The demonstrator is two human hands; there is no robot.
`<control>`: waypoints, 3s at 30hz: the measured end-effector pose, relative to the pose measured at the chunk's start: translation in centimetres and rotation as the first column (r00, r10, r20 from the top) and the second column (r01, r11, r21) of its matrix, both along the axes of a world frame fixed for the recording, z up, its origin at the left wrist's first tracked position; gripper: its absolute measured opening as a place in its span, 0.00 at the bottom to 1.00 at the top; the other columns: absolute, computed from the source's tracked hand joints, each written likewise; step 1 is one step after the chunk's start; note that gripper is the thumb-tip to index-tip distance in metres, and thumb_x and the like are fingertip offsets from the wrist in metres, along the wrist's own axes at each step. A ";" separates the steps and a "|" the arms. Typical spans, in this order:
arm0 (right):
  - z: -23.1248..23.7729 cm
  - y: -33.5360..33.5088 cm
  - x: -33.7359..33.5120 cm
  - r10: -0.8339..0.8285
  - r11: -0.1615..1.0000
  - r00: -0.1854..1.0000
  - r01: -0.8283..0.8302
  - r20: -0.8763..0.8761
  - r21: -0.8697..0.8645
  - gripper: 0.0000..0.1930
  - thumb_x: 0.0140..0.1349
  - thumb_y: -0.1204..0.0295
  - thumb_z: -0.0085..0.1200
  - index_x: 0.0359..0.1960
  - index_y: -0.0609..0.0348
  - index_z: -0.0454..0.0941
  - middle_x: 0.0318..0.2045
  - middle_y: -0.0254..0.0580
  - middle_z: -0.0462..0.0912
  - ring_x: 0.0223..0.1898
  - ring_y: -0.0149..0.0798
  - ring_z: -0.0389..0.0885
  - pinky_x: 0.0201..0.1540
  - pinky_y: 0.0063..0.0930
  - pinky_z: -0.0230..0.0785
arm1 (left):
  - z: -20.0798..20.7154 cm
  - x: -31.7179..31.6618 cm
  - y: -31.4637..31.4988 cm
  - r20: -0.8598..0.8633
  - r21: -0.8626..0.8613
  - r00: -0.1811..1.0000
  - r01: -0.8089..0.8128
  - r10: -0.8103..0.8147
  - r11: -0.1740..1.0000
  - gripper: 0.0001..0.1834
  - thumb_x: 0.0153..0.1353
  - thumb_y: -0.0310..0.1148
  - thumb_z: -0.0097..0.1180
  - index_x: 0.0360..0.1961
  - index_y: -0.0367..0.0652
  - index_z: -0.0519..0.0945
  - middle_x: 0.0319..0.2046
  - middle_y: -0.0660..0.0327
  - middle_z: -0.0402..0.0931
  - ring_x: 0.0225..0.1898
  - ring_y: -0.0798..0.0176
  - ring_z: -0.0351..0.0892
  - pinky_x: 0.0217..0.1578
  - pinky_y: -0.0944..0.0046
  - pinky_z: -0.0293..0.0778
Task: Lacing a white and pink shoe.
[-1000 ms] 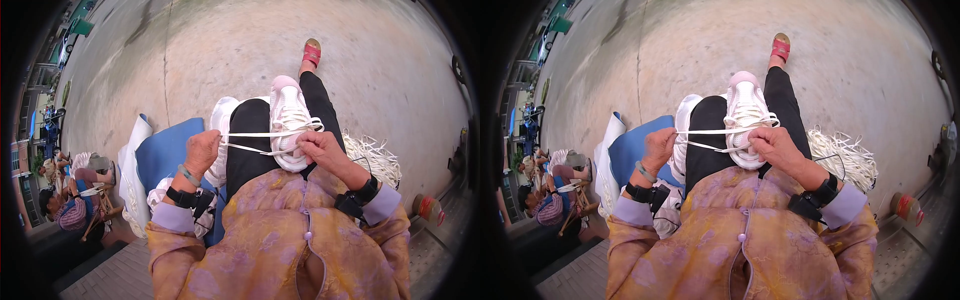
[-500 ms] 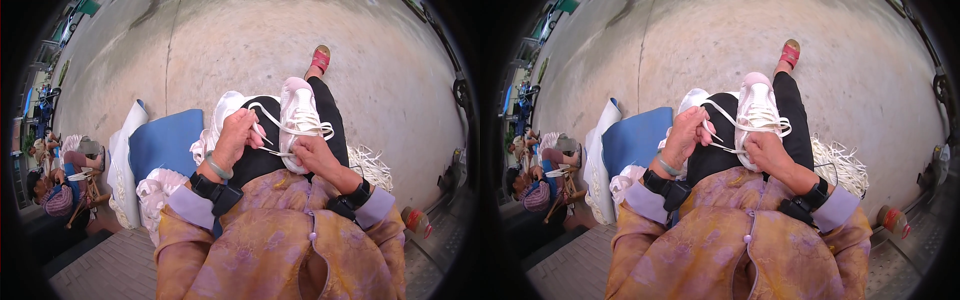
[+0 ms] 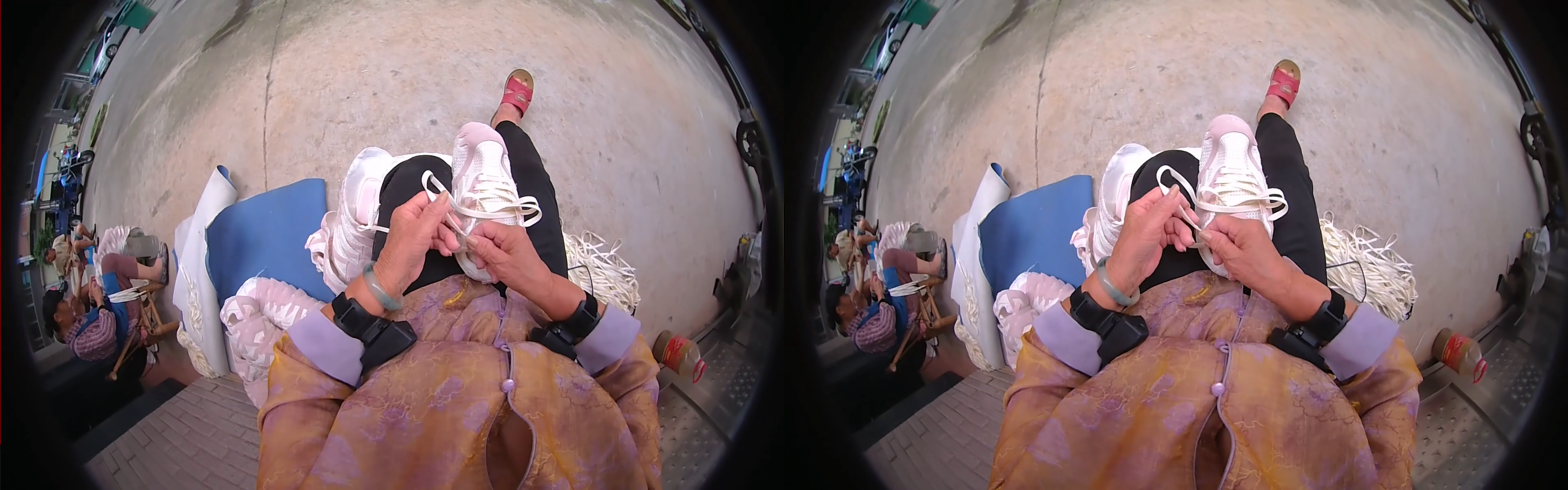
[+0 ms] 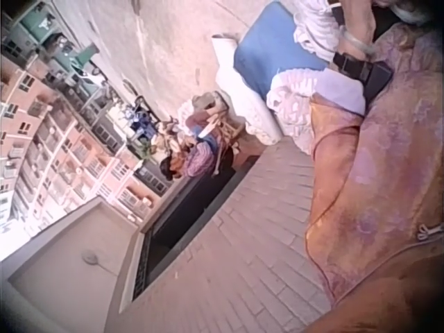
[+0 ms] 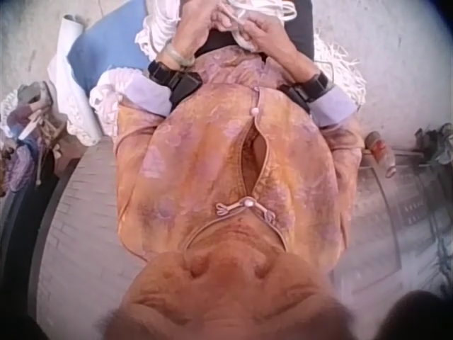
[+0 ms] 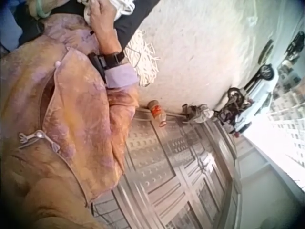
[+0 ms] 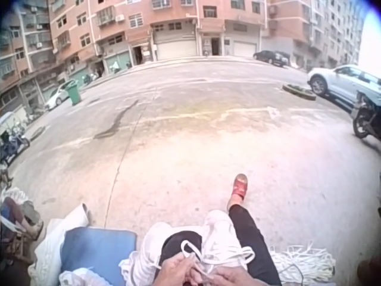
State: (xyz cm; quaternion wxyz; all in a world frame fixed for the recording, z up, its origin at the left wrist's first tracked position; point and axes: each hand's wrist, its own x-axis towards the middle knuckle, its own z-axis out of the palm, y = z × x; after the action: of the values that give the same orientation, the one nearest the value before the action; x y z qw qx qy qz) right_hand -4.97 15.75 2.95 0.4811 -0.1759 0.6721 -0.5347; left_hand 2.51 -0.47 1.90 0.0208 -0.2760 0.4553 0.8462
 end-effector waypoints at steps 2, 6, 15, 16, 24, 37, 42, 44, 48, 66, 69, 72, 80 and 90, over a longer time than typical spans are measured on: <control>0.0 0.0 0.0 0.000 1.000 1.000 0.000 -0.010 0.004 0.10 0.65 0.68 0.44 0.29 0.60 0.73 0.15 0.28 0.69 0.13 0.21 0.64 0.13 0.17 0.56 | -0.1 0.3 0.1 -0.023 -0.042 0.998 0.061 -0.062 0.997 0.12 0.63 0.38 0.50 0.31 0.39 0.73 0.23 0.60 0.75 0.17 0.73 0.74 0.15 0.77 0.69; 0.2 -0.3 0.0 0.018 1.000 0.998 -0.016 -0.068 0.026 0.12 0.66 0.68 0.44 0.27 0.61 0.72 0.15 0.28 0.68 0.14 0.22 0.64 0.14 0.18 0.56 | -0.6 0.9 0.2 0.026 -0.219 0.981 0.194 -0.193 0.956 0.10 0.59 0.33 0.55 0.27 0.36 0.76 0.18 0.64 0.73 0.15 0.76 0.70 0.14 0.79 0.64; -0.4 -0.8 0.0 -0.055 0.988 0.985 0.077 -0.165 0.131 0.07 0.59 0.75 0.44 0.24 0.64 0.71 0.13 0.36 0.71 0.14 0.27 0.68 0.15 0.23 0.61 | -1.8 -0.1 0.6 0.056 -0.324 0.997 0.070 -0.054 0.944 0.13 0.61 0.34 0.53 0.22 0.38 0.74 0.13 0.65 0.70 0.11 0.77 0.65 0.10 0.78 0.57; -0.4 -0.9 0.0 -0.056 0.988 0.985 0.079 -0.165 0.132 0.07 0.59 0.75 0.44 0.24 0.64 0.71 0.13 0.36 0.71 0.14 0.27 0.68 0.15 0.23 0.61 | -1.8 -0.2 0.6 0.074 -0.364 0.996 0.077 -0.054 0.928 0.14 0.61 0.34 0.52 0.21 0.38 0.73 0.12 0.65 0.70 0.10 0.77 0.64 0.09 0.78 0.57; -1.3 -1.1 0.4 -0.103 0.983 0.971 0.132 -0.215 0.124 0.06 0.58 0.77 0.44 0.23 0.63 0.70 0.12 0.35 0.71 0.12 0.27 0.69 0.14 0.25 0.60 | -2.5 -0.6 1.2 0.077 -0.382 0.997 0.017 0.014 0.924 0.13 0.61 0.33 0.51 0.21 0.38 0.73 0.10 0.65 0.68 0.09 0.77 0.63 0.08 0.77 0.56; -1.1 -1.6 0.7 -0.176 0.979 0.974 0.189 -0.141 0.079 0.05 0.57 0.80 0.40 0.33 0.68 0.68 0.15 0.38 0.72 0.11 0.27 0.69 0.12 0.22 0.62 | -3.1 0.1 1.7 -0.005 -0.523 1.000 -0.021 0.022 0.852 0.09 0.61 0.29 0.49 0.25 0.36 0.73 0.18 0.65 0.71 0.13 0.77 0.67 0.12 0.76 0.62; -1.1 -1.6 0.8 -0.189 0.978 0.975 0.198 -0.118 0.072 0.06 0.58 0.80 0.39 0.34 0.68 0.68 0.16 0.39 0.73 0.11 0.27 0.69 0.11 0.21 0.61 | -4.2 0.4 1.8 -0.059 -0.635 0.998 -0.039 0.002 0.772 0.08 0.61 0.29 0.50 0.27 0.35 0.74 0.17 0.65 0.72 0.13 0.77 0.67 0.13 0.75 0.63; -1.4 -1.5 1.0 -0.192 0.978 0.974 0.200 -0.116 0.064 0.06 0.58 0.80 0.40 0.34 0.67 0.68 0.16 0.38 0.72 0.11 0.27 0.69 0.11 0.21 0.61 | -4.5 0.3 1.8 -0.063 -0.644 0.998 -0.043 0.003 0.764 0.08 0.60 0.28 0.50 0.27 0.35 0.74 0.17 0.65 0.72 0.13 0.77 0.67 0.13 0.75 0.63; -1.4 -1.4 1.1 -0.198 0.976 0.974 0.206 -0.108 0.070 0.06 0.59 0.79 0.40 0.36 0.64 0.69 0.16 0.37 0.72 0.11 0.26 0.68 0.11 0.21 0.60 | -2.5 -0.6 2.0 -0.106 -0.779 0.993 -0.050 -0.053 0.625 0.07 0.56 0.28 0.53 0.26 0.33 0.76 0.16 0.59 0.73 0.15 0.70 0.71 0.17 0.69 0.66; -3.1 -1.1 0.8 -0.172 0.983 0.924 0.181 -0.341 -0.006 0.06 0.57 0.76 0.45 0.23 0.64 0.69 0.14 0.46 0.72 0.12 0.38 0.72 0.17 0.32 0.66 | -2.2 -0.6 2.0 0.096 -0.433 0.994 -0.001 0.047 0.901 0.10 0.61 0.34 0.49 0.28 0.39 0.75 0.18 0.65 0.71 0.11 0.76 0.64 0.10 0.76 0.58; -2.0 0.9 0.3 -0.139 0.988 0.902 0.156 -0.408 0.009 0.07 0.55 0.74 0.47 0.22 0.65 0.71 0.15 0.50 0.73 0.16 0.42 0.75 0.22 0.35 0.67 | -1.9 -0.5 1.7 0.047 -0.337 0.991 -0.103 0.126 0.936 0.09 0.62 0.33 0.49 0.28 0.40 0.74 0.19 0.64 0.72 0.10 0.75 0.65 0.09 0.76 0.58; -0.4 5.2 -1.0 -0.035 0.998 0.878 0.052 -0.477 0.023 0.07 0.54 0.73 0.49 0.24 0.65 0.73 0.14 0.47 0.72 0.17 0.35 0.73 0.21 0.30 0.65 | -1.5 -0.3 1.6 0.047 -0.319 0.990 -0.114 0.136 0.941 0.08 0.62 0.32 0.48 0.28 0.39 0.73 0.20 0.62 0.73 0.11 0.74 0.68 0.09 0.77 0.60; -0.3 11.3 -2.6 -0.217 0.952 0.942 0.262 -0.257 0.159 0.06 0.57 0.75 0.49 0.23 0.61 0.74 0.14 0.29 0.71 0.17 0.21 0.68 0.17 0.17 0.60 | -0.6 0.5 1.1 0.151 -0.340 0.989 0.055 -0.004 0.939 0.09 0.62 0.31 0.47 0.27 0.37 0.73 0.18 0.62 0.73 0.11 0.75 0.68 0.09 0.77 0.60; -3.0 11.0 -3.6 -0.373 0.914 0.921 0.386 -0.116 0.125 0.05 0.59 0.71 0.50 0.29 0.58 0.72 0.17 0.29 0.72 0.15 0.19 0.65 0.18 0.12 0.58 | -8.6 4.3 -10.7 0.102 -0.746 0.944 -0.136 0.314 0.652 0.04 0.55 0.27 0.54 0.31 0.39 0.76 0.21 0.64 0.75 0.18 0.73 0.72 0.17 0.76 0.64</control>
State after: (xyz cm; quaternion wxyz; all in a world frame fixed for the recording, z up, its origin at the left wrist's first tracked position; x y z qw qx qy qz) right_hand -8.58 26.80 -0.04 0.3490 -0.0302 0.7515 -0.5591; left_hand 6.85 -11.18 -6.71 -0.1459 -0.4084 0.7108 0.5538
